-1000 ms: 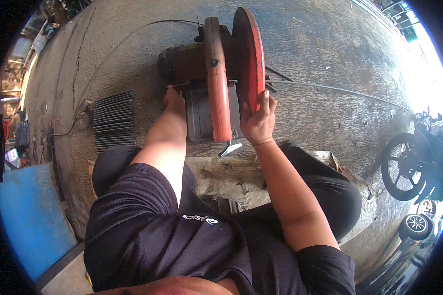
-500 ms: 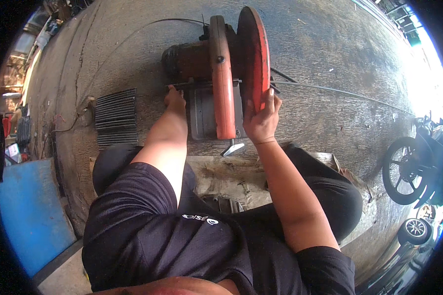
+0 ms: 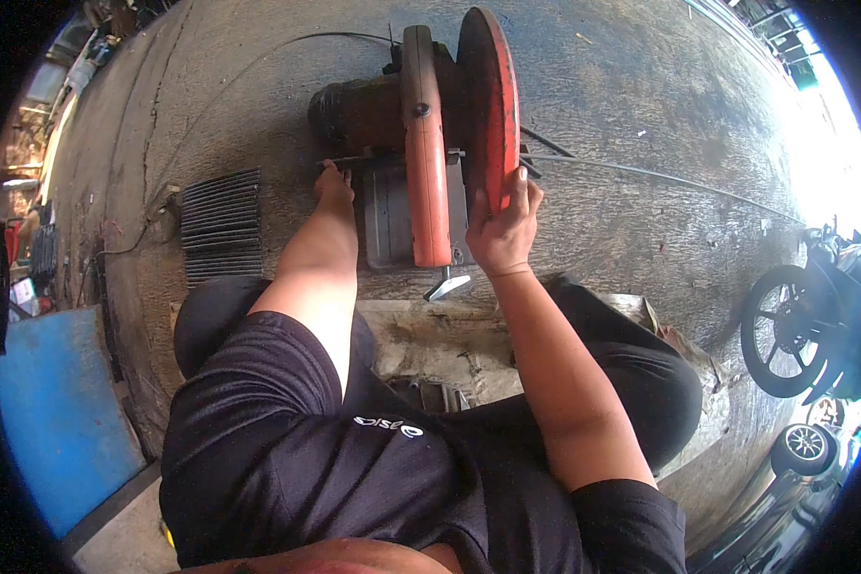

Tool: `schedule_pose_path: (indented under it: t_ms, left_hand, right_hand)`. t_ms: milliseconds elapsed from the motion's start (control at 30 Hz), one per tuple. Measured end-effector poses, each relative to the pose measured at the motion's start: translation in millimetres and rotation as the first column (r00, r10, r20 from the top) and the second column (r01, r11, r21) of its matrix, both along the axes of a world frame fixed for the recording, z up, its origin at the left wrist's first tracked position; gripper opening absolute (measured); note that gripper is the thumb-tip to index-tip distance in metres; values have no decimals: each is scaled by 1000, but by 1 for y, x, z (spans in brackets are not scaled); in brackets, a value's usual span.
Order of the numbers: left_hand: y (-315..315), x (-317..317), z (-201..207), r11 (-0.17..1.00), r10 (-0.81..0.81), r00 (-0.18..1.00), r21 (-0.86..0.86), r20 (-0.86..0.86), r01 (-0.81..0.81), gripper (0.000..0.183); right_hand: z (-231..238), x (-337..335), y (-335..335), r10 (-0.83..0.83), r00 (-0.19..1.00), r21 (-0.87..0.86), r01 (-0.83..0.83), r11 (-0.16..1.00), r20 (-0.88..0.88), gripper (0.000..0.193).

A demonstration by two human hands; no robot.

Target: Cutting a metal rod using a power chop saw.

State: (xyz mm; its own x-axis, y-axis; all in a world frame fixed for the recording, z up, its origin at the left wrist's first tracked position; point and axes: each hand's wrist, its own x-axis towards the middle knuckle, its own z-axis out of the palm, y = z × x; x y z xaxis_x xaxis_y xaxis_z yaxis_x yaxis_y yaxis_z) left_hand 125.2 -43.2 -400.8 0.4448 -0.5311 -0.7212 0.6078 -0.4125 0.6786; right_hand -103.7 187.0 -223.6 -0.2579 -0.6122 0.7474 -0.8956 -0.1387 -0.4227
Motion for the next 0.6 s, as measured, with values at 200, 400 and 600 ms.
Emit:
schedule_pose_path:
  t_ms: [200, 400, 600]
  left_hand:
    - [10, -14, 24, 999, 29, 978, -25, 206, -24, 60]
    - [12, -13, 24, 996, -33, 950, -73, 311, 58, 60]
    - [14, -8, 22, 992, -73, 936, -75, 345, 106, 63]
  right_hand:
    - [-2, -2, -1, -5, 1000, -20, 5, 1000, 18, 76]
    - [0, -2, 0, 3, 1000, -9, -3, 1000, 14, 76]
    - [1, -2, 0, 11, 1000, -18, -11, 1000, 12, 76]
